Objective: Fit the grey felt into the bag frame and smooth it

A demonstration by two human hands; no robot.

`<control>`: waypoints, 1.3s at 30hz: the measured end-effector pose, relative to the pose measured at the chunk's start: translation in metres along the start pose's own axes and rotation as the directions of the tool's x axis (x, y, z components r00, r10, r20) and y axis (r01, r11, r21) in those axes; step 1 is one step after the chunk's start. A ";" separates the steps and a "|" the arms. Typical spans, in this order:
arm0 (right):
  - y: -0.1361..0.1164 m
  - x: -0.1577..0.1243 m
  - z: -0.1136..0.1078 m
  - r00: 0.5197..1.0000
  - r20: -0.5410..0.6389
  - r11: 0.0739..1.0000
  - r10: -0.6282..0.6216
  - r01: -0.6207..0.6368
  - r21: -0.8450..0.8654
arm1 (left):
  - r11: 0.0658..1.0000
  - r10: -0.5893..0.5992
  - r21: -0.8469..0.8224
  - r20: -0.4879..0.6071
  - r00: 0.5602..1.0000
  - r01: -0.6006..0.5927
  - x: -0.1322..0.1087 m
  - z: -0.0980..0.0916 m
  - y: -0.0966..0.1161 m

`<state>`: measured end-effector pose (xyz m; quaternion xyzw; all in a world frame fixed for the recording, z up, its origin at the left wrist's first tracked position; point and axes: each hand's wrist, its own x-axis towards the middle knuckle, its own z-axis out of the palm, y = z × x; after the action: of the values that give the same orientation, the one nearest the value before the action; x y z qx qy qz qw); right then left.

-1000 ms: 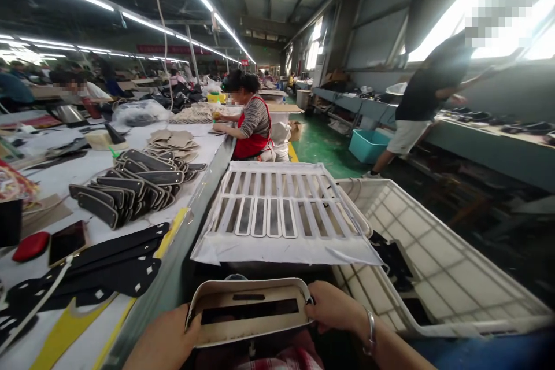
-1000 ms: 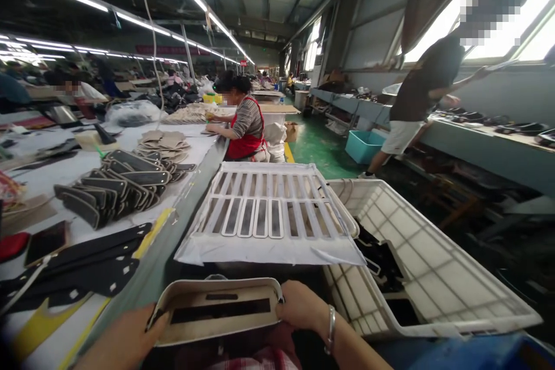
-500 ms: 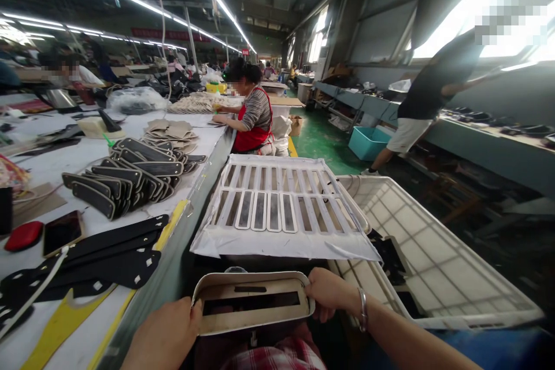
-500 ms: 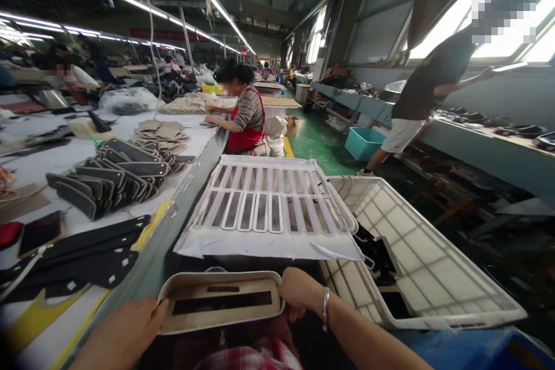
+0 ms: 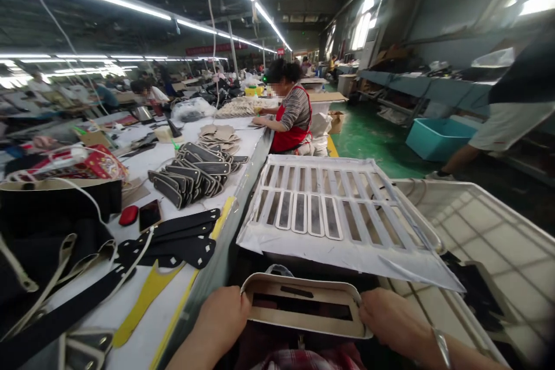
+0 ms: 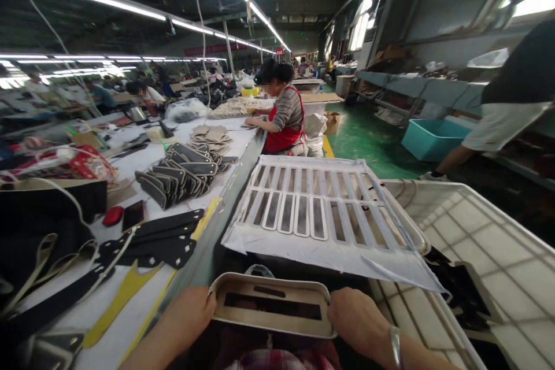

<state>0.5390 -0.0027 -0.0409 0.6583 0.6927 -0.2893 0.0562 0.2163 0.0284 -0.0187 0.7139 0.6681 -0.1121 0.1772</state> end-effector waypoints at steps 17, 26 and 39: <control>0.007 0.002 0.004 0.968 0.144 0.968 0.205 -0.222 0.120 | 1.000 0.017 -0.021 0.046 0.999 -0.016 0.012 0.023 -0.001; -0.019 -0.007 -0.011 0.988 0.022 0.988 0.155 -0.155 0.020 | 0.998 0.048 -0.041 0.042 0.998 -0.046 0.024 0.030 -0.008; -0.026 -0.005 -0.021 0.985 -0.067 0.979 0.162 -0.169 -0.117 | 0.993 0.079 0.068 0.218 0.973 -0.096 0.028 0.015 -0.006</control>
<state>0.5213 0.0035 -0.0128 0.7169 0.6533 -0.2218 0.1007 0.2141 0.0485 -0.0442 0.7328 0.6079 -0.2067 0.2255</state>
